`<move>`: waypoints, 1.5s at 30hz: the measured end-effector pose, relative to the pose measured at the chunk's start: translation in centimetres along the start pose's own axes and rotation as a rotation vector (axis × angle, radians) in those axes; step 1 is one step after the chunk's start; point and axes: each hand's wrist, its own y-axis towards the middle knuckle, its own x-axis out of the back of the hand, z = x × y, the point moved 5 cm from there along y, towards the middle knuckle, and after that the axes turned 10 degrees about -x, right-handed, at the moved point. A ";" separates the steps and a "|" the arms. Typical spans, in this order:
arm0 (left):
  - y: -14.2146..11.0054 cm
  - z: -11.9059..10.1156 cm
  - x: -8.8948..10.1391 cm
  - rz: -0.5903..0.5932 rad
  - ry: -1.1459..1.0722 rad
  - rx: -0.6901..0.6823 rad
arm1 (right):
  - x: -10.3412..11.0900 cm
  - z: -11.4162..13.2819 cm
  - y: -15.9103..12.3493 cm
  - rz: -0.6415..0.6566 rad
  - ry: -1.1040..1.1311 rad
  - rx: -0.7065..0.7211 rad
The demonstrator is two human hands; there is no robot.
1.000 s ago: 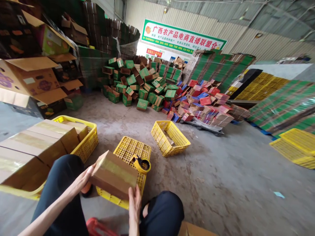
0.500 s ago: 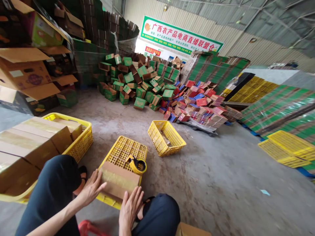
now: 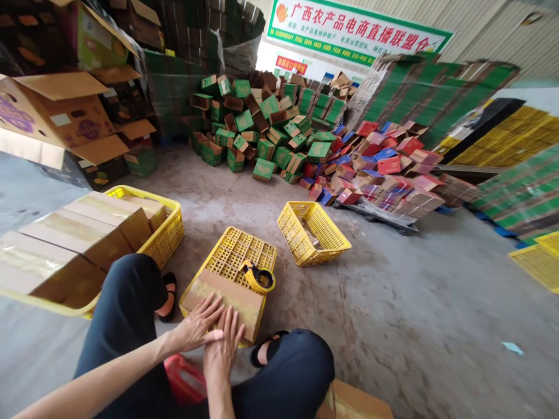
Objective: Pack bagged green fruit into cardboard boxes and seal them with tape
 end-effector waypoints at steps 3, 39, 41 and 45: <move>0.2 -0.6 0.7 0.055 -0.027 0.000 | 0.3 0.3 -0.3 0.012 -0.001 0.055; -0.9 4.6 2.1 -0.127 0.203 0.212 | 3.4 3.6 5.9 0.062 -0.096 0.121; -1.0 4.6 1.9 -0.142 0.216 0.208 | 3.6 3.6 5.9 0.088 -0.119 0.127; -1.0 4.8 1.7 -0.150 0.211 0.205 | 4.1 4.4 7.2 0.134 -0.167 0.085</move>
